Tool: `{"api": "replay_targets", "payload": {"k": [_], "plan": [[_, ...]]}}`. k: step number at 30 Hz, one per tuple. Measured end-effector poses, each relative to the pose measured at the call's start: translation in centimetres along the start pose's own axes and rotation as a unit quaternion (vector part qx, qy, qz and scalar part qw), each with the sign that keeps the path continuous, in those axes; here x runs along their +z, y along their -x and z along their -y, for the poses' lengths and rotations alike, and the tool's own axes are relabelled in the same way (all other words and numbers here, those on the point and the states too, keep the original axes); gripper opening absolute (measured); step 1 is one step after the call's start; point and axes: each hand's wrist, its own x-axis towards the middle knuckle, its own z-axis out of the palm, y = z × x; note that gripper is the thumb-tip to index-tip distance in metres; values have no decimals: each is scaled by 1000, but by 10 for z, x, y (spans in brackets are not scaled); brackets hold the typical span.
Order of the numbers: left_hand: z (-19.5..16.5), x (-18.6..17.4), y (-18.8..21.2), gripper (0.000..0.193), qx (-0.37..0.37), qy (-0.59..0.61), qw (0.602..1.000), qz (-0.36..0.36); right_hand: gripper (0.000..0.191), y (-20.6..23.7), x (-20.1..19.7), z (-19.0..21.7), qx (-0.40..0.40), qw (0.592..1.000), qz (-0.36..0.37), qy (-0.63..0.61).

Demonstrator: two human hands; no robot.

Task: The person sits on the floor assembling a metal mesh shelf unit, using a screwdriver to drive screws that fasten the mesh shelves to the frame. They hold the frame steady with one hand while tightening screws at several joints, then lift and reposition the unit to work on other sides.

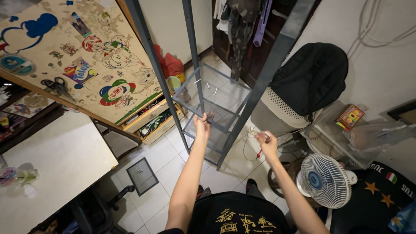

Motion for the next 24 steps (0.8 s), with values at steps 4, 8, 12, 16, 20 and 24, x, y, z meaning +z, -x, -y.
{"api": "replay_targets", "payload": {"k": [4,8,12,16,20,24], "plan": [[-5,-5,2,43,-11,0,1000,-8,22,-36,-5,24,-11,999,-15,44],[-12,-9,4,46,-6,-19,1000,-15,22,-103,-2,67,-96,982,-47,154],[-10,-5,4,46,0,-1,1000,-17,15,-153,11,112,-179,977,36,110],[0,1,3,55,-1,12,999,-33,13,-143,18,105,-189,973,55,124],[5,2,0,51,-2,35,999,-17,10,-99,9,67,-139,971,8,195],[10,-3,2,55,-11,50,998,-25,13,-45,3,22,-72,983,64,159]]}}
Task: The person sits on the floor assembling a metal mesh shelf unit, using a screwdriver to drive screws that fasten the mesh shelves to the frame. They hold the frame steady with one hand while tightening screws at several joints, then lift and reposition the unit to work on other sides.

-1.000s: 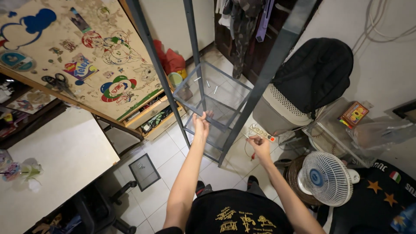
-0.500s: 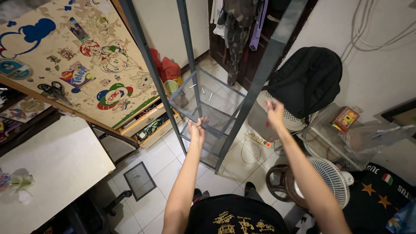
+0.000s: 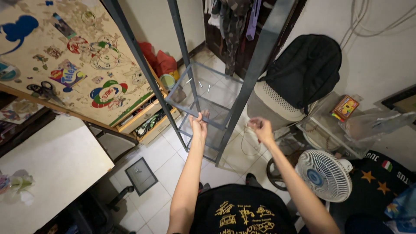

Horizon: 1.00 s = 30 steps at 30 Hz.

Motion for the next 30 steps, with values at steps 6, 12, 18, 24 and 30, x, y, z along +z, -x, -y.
{"api": "replay_targets", "payload": {"k": [6,12,18,24,30], "plan": [[0,-5,2,51,1,-16,1000,10,11,57,38,-20,99,992,70,37],[-3,-2,4,45,-12,-29,999,-9,8,62,56,-16,68,996,13,-57],[2,0,7,45,18,-35,999,14,8,58,55,-9,82,993,-6,-80],[4,-1,8,38,-5,-43,999,-29,8,58,55,-6,93,993,-23,-74],[3,1,10,38,14,-54,998,-4,10,61,54,-8,68,997,-11,-29]]}}
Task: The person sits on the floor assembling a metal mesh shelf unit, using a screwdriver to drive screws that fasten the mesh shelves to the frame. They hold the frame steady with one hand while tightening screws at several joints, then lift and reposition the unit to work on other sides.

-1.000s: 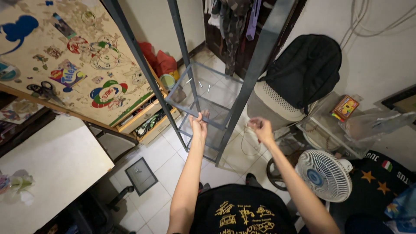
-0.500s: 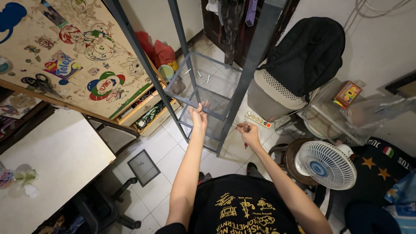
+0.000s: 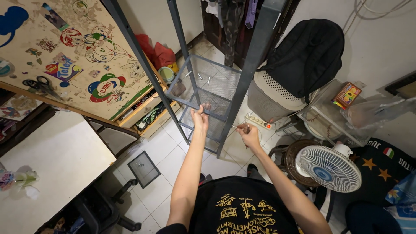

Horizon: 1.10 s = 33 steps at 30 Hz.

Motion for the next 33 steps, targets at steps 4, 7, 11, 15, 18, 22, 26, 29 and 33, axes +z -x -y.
{"api": "replay_targets", "payload": {"k": [4,7,11,15,18,22,26,29,33], "plan": [[-1,3,5,33,-23,-15,998,-51,9,1,4,-4,-7,1000,-4,-12],[3,7,5,36,1,-4,1000,-20,8,-1,3,-10,1,998,5,-65],[11,9,7,39,25,-6,999,28,5,-6,-2,-14,8,997,19,-79],[14,7,12,48,8,27,1000,-7,4,-7,-1,-13,25,999,5,-42],[13,4,15,45,-12,33,999,-32,4,-6,1,-13,11,999,13,-39],[10,3,12,43,-10,24,999,-30,5,-5,1,-12,14,999,13,-45],[9,1,7,39,-5,11,1000,-17,6,-3,3,-10,16,1000,4,-13],[7,0,4,42,-12,10,1000,-16,7,-2,3,-9,29,999,5,-34],[5,-1,2,50,-5,13,1000,-8,7,0,6,-10,8,1000,-5,14]]}}
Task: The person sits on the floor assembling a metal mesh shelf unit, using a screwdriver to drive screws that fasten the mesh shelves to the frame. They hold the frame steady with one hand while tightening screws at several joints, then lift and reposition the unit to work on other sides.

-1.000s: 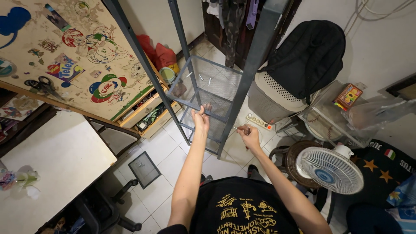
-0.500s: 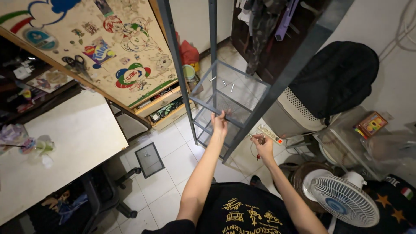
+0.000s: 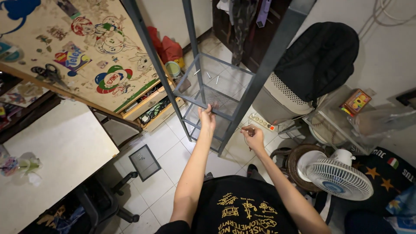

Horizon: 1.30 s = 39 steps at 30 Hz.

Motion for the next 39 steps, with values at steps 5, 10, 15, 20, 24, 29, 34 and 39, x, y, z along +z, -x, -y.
{"api": "replay_targets", "payload": {"k": [5,10,15,20,24,29,34,39], "plan": [[-3,-5,2,49,-19,6,1000,-10,8,0,1,1,-18,1000,-11,-10],[-2,-10,4,46,-5,-3,1000,0,7,1,2,5,0,1000,-17,22],[-1,-12,6,36,-4,-8,1000,-2,9,-3,6,8,-1,998,-11,56],[-2,-10,8,38,-7,-11,1000,-9,9,-9,6,12,-26,996,28,-78],[-4,-8,8,41,-17,-6,1000,-22,13,-6,8,14,13,995,35,-92],[-5,-10,9,43,-18,-13,1000,-21,11,-6,13,17,49,988,-19,-143],[-5,-11,10,41,-25,-27,999,-30,9,-4,17,20,93,972,-46,-211],[-4,-8,13,45,-25,-11,999,-43,15,0,17,22,99,972,-54,-204]]}}
